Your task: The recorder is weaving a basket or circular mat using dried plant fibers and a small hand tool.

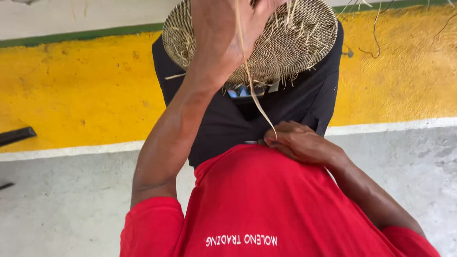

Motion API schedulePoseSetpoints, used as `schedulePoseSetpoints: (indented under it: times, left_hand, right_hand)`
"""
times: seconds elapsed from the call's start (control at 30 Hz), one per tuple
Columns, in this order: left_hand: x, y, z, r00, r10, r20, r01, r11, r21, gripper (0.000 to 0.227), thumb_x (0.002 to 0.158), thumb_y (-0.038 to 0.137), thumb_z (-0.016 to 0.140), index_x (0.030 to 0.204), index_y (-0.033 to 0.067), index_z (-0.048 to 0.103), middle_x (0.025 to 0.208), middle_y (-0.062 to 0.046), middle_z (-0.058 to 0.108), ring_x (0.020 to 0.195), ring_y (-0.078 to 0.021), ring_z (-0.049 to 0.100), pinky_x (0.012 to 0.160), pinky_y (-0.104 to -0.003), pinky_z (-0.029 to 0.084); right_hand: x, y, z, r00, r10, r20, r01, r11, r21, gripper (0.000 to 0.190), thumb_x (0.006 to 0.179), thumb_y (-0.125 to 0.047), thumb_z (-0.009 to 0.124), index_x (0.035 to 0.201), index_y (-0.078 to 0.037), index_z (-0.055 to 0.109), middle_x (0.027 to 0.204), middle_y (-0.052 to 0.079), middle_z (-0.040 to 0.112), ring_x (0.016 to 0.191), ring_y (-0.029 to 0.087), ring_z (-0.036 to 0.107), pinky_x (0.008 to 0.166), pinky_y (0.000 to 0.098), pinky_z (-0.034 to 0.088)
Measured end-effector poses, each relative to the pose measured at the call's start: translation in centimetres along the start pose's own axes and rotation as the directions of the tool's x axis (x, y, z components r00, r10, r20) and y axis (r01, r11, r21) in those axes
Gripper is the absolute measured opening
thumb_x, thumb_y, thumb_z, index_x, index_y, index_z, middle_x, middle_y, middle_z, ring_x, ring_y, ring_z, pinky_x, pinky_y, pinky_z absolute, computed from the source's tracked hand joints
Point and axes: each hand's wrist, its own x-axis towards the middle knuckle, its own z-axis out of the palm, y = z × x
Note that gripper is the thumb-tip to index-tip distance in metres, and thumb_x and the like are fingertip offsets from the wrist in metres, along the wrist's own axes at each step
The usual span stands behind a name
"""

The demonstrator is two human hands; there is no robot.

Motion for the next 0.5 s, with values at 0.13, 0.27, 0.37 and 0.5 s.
schedulePoseSetpoints:
  times: [0.13, 0.27, 0.37, 0.5]
  left_hand:
    - [0.5, 0.0, -2.1, 0.909, 0.265, -0.322, -0.259, 0.964, 0.061, 0.036, 0.093, 0.044, 0.085, 0.098, 0.0109, 0.071, 0.091, -0.001, 0.068, 0.084, -0.0236, 0.061, 0.083, -0.043, 0.039]
    - [-0.3, 0.5, -3.0, 0.909, 0.258, -0.326, -0.254, 0.966, 0.057, 0.035, 0.091, 0.043, 0.084, 0.097, 0.0119, 0.07, 0.089, 0.002, 0.069, 0.082, -0.0196, 0.061, 0.084, -0.039, 0.035]
    - [-1.2, 0.7, -2.4, 0.917, 0.24, -0.318, -0.224, 0.971, 0.088, 0.036, 0.089, 0.045, 0.083, 0.097, 0.0128, 0.068, 0.088, 0.003, 0.068, 0.084, -0.0191, 0.06, 0.086, -0.037, 0.036]
    - [-2.1, 2.1, -1.6, 0.935, 0.209, -0.287, -0.197, 0.978, 0.071, 0.031, 0.09, 0.041, 0.082, 0.096, 0.0145, 0.068, 0.09, 0.004, 0.069, 0.087, -0.019, 0.06, 0.087, -0.037, 0.036]
  right_hand:
    - [0.1, 0.1, -1.0, 0.998, -0.049, 0.042, 0.044, 0.992, 0.119, 0.012, 0.094, -0.017, 0.062, 0.103, -0.009, 0.061, 0.105, 0.008, 0.066, 0.107, 0.031, 0.062, 0.093, 0.045, 0.048]
    - [-0.1, -0.3, -0.4, 0.998, 0.038, 0.05, -0.043, 0.993, 0.112, 0.012, 0.095, -0.02, 0.062, 0.103, -0.011, 0.06, 0.102, 0.007, 0.064, 0.106, 0.029, 0.063, 0.091, 0.0447, 0.049]
    - [0.1, 0.3, 0.5, 0.994, 0.104, 0.045, -0.108, 0.991, 0.084, 0.012, 0.096, -0.023, 0.06, 0.102, -0.012, 0.06, 0.102, 0.006, 0.065, 0.107, 0.029, 0.062, 0.092, 0.0454, 0.048]
    - [0.1, 0.8, -0.6, 0.972, 0.124, 0.202, -0.148, 0.983, 0.107, 0.014, 0.101, -0.027, 0.053, 0.106, -0.014, 0.058, 0.102, 0.005, 0.066, 0.105, 0.027, 0.063, 0.094, 0.0447, 0.046]
